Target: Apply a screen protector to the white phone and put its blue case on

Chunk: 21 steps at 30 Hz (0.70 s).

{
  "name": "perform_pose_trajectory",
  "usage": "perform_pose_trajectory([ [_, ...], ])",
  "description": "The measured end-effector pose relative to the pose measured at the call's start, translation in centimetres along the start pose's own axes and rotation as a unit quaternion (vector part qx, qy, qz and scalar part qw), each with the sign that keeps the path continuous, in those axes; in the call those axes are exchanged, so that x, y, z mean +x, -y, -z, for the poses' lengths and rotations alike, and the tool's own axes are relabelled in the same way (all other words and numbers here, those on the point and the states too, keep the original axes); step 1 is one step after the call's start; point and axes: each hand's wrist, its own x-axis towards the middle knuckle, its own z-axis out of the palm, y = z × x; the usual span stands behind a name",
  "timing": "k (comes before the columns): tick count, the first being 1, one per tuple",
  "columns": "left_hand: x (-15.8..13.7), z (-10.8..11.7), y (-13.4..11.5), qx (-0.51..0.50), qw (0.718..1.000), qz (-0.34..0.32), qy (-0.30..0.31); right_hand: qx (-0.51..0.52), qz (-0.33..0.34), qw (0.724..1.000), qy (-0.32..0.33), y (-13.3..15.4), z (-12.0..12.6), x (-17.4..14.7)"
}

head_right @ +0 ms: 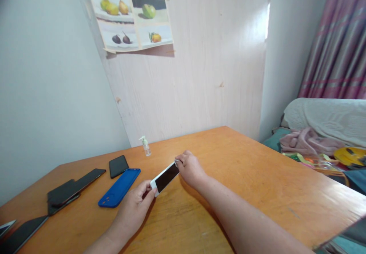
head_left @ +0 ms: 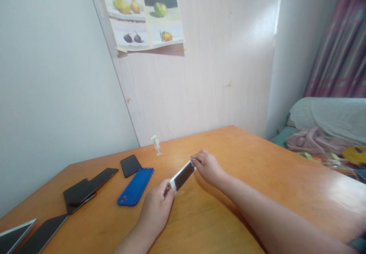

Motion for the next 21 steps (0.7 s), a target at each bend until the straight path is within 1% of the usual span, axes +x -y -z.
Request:
perform_pose_trajectory([
  [3, 0.0, 0.1, -0.1, -0.002, 1.000, 0.002, 0.002, 0.032, 0.044, 0.998, 0.025, 1.4, -0.5, -0.7],
  [5, 0.0, 0.1, -0.2, 0.003, 1.000, 0.003, 0.002, 0.041, 0.050, 0.997, 0.032, 1.6, -0.5, -0.8],
  [7, -0.1, 0.1, -0.3, 0.007, 1.000, 0.001, 0.003, 0.025, 0.027, 0.999, 0.023, 1.0, -0.1, -0.4],
  [9, -0.1, 0.1, -0.4, 0.007, 1.000, -0.004, 0.004, 0.003, -0.010, 1.000, 0.003, 0.3, 0.3, -0.1],
  [11, -0.1, 0.1, -0.4, 0.008, 1.000, -0.008, 0.002, -0.003, -0.027, 1.000, -0.009, 0.2, 0.3, 0.0],
  [13, -0.1, 0.0, -0.2, 0.009, 1.000, -0.008, 0.001, 0.013, -0.005, 1.000, -0.003, 1.0, -0.1, -0.5],
  [16, -0.1, -0.1, 0.1, 0.008, 1.000, -0.007, 0.004, 0.044, 0.058, 0.997, 0.027, 2.6, -0.9, -1.4],
  [18, -0.1, -0.1, 0.1, 0.005, 1.000, -0.010, 0.006, 0.048, 0.071, 0.996, 0.034, 2.6, -0.9, -1.5],
  [19, -0.1, -0.1, 0.1, 0.004, 1.000, -0.012, 0.006, 0.042, 0.063, 0.997, 0.030, 2.2, -0.7, -1.2],
  [21, -0.1, 0.0, 0.0, 0.003, 1.000, -0.014, 0.006, 0.015, 0.027, 0.999, 0.010, 1.1, -0.2, -0.6],
])
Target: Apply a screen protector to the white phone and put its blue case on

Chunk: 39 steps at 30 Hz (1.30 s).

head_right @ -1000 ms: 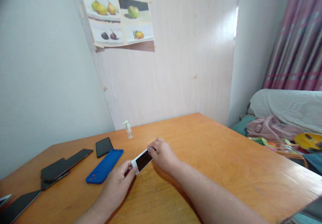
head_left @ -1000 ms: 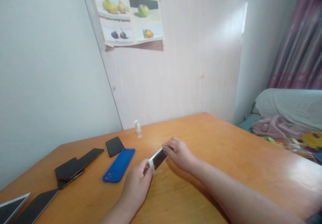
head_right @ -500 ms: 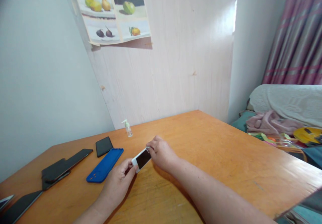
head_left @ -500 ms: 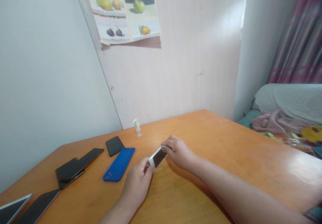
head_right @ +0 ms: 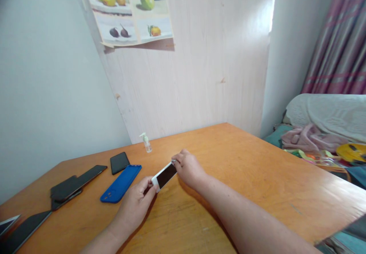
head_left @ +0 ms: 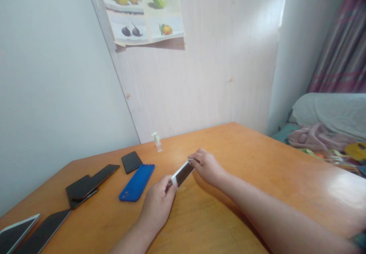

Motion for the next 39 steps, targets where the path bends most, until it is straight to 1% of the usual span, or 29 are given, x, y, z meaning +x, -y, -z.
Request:
perform_pose_trajectory([
  [2, 0.0, 0.0, -0.1, 0.000, 1.000, 0.001, 0.000, -0.025, -0.033, 0.999, -0.013, -0.8, 0.4, 0.4],
  [3, 0.0, 0.0, -0.1, -0.001, 1.000, 0.001, 0.000, -0.030, -0.038, 0.999, -0.014, -0.9, 0.4, 0.4],
  [5, 0.0, -0.1, 0.0, -0.004, 1.000, 0.003, -0.001, -0.018, -0.020, 1.000, -0.004, -0.1, 0.0, 0.0],
  [8, 0.1, -0.1, 0.1, -0.015, 1.000, 0.000, 0.000, 0.022, 0.034, 0.999, 0.026, 1.6, -0.6, -0.8],
  [10, 0.1, -0.1, 0.1, -0.017, 1.000, -0.004, 0.000, 0.028, 0.040, 0.998, 0.031, 1.7, -0.6, -0.8],
  [14, 0.0, 0.0, -0.2, -0.008, 1.000, -0.006, -0.001, -0.012, -0.033, 0.999, -0.009, -0.4, 0.4, 0.2],
  [16, -0.1, 0.0, -0.2, -0.005, 1.000, -0.005, -0.001, -0.020, -0.043, 0.999, -0.013, -0.6, 0.4, 0.3],
  [17, -0.1, 0.0, -0.2, -0.005, 1.000, -0.004, -0.002, -0.016, -0.033, 0.999, -0.008, -0.2, 0.2, 0.1],
  [19, -0.1, -0.1, -0.1, -0.004, 1.000, -0.002, -0.006, 0.004, 0.008, 1.000, 0.018, 1.4, -0.5, -0.8],
  [22, -0.1, -0.2, 0.0, -0.020, 1.000, -0.014, -0.006, 0.040, 0.080, 0.993, 0.077, 4.0, -1.4, -2.2],
  [23, -0.1, -0.2, -0.1, -0.026, 1.000, -0.018, -0.005, 0.043, 0.090, 0.991, 0.087, 4.4, -1.4, -2.4],
  [25, -0.1, -0.2, -0.1, -0.028, 0.999, -0.016, -0.005, 0.030, 0.081, 0.992, 0.088, 4.2, -1.1, -2.2],
  [29, -0.1, -0.2, -0.2, -0.016, 1.000, -0.007, -0.005, -0.018, 0.016, 0.998, 0.051, 2.9, 0.0, -1.2],
  [31, -0.1, -0.2, -0.1, -0.014, 1.000, -0.011, -0.006, -0.015, 0.021, 0.998, 0.057, 3.2, -0.1, -1.4],
  [34, -0.2, -0.3, 0.0, -0.021, 0.999, -0.028, -0.009, 0.011, 0.084, 0.992, 0.097, 4.7, -0.6, -2.2],
  [36, -0.2, -0.3, 0.0, -0.023, 0.999, -0.036, -0.007, 0.013, 0.104, 0.988, 0.113, 5.1, -0.7, -2.4],
  [37, -0.2, -0.2, 0.0, -0.019, 0.999, -0.035, -0.005, 0.003, 0.096, 0.989, 0.112, 5.0, -0.5, -2.3],
  [39, -0.2, -0.2, -0.2, -0.007, 1.000, -0.027, 0.000, -0.031, 0.050, 0.994, 0.095, 4.2, 0.1, -1.8],
])
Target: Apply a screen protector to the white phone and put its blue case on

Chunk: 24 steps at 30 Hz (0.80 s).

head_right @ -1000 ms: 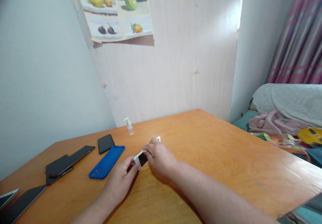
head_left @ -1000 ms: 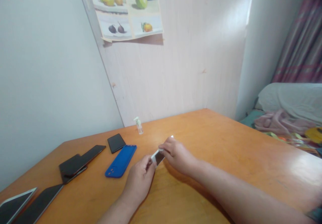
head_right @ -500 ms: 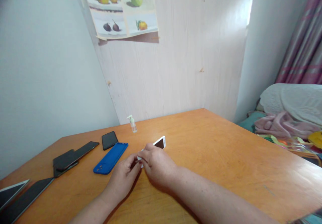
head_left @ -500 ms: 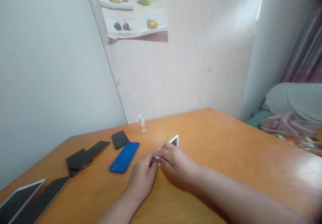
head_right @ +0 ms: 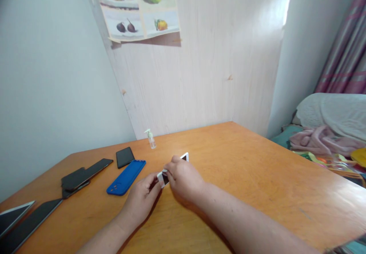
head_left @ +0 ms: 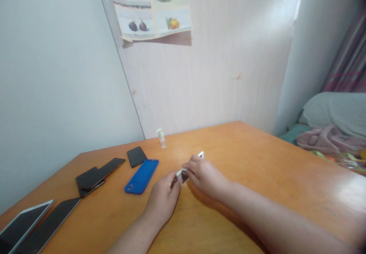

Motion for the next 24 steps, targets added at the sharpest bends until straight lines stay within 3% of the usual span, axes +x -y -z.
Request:
perform_pose_trajectory([
  [4, 0.0, 0.1, -0.4, 0.015, 1.000, 0.009, 0.006, -0.042, -0.071, 0.996, -0.025, -1.1, 0.8, 0.4],
  [10, 0.0, 0.2, -0.4, -0.019, 1.000, -0.013, 0.015, 0.001, 0.018, 1.000, 0.020, 0.5, -0.2, -0.2],
  [16, 0.0, 0.1, -0.6, 0.024, 1.000, 0.006, 0.012, -0.067, -0.126, 0.989, -0.031, -3.3, 2.0, 1.2],
  [18, 0.0, 0.1, -0.6, 0.026, 1.000, 0.000, 0.009, -0.077, -0.146, 0.985, -0.044, -3.8, 2.2, 1.3],
  [24, 0.0, 0.1, -0.4, 0.012, 1.000, -0.001, 0.010, -0.019, -0.039, 0.999, -0.024, -1.0, 0.2, 0.4],
])
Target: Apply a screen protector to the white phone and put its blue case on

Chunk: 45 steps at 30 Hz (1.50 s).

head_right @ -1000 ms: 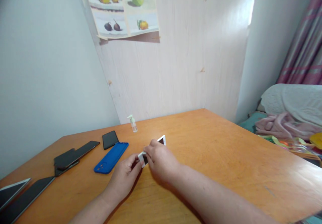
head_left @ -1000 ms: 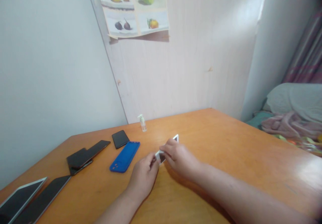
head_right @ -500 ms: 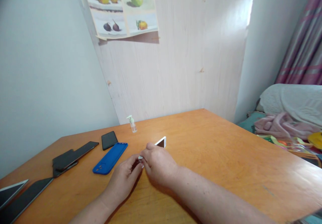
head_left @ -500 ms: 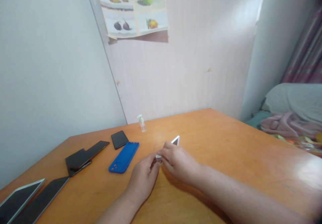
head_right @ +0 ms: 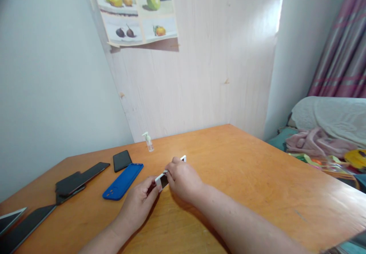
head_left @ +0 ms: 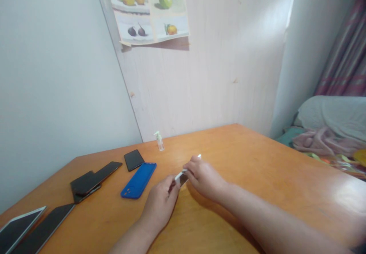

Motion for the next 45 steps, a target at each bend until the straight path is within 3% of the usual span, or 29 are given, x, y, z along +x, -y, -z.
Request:
perform_pose_trajectory([
  [4, 0.1, 0.1, -0.1, -0.007, 1.000, 0.009, -0.002, 0.014, -0.027, 0.999, -0.017, -1.5, 0.1, 0.5],
  [9, 0.3, 0.2, -0.1, -0.025, 0.999, 0.022, -0.007, 0.061, -0.145, 0.980, -0.121, -5.8, 1.5, 1.8],
  [12, 0.3, 0.1, 0.1, -0.039, 0.999, 0.028, -0.015, 0.108, -0.181, 0.964, -0.161, -6.7, 1.8, 2.2],
  [14, 0.3, 0.1, 0.2, -0.044, 0.999, 0.026, -0.016, 0.175, -0.208, 0.945, -0.179, -6.5, 1.7, 2.4],
  [18, 0.3, -0.1, 0.3, -0.047, 0.999, 0.022, -0.016, 0.354, -0.233, 0.883, -0.202, -5.9, 0.7, 2.5],
  [21, 0.3, -0.1, 0.4, -0.048, 0.999, 0.021, -0.015, 0.325, -0.205, 0.905, -0.185, -6.1, -0.2, 2.4],
  [25, 0.3, 0.0, 0.3, -0.041, 0.999, 0.024, -0.013, 0.177, -0.144, 0.961, -0.155, -6.3, -0.5, 2.1],
  [28, 0.2, 0.0, 0.1, -0.039, 0.999, 0.023, -0.015, 0.098, -0.111, 0.979, -0.137, -5.7, -0.3, 1.8],
  [33, 0.2, 0.0, 0.1, -0.036, 0.999, 0.023, -0.022, 0.056, -0.070, 0.990, -0.110, -5.5, -0.1, 1.6],
  [40, 0.3, 0.1, 0.1, -0.047, 0.998, 0.027, -0.013, 0.049, -0.128, 0.973, -0.184, -6.7, 0.8, 2.0],
  [45, 0.3, 0.1, -0.1, -0.053, 0.998, 0.027, -0.014, 0.060, -0.102, 0.982, -0.145, -6.1, 0.5, 1.8],
])
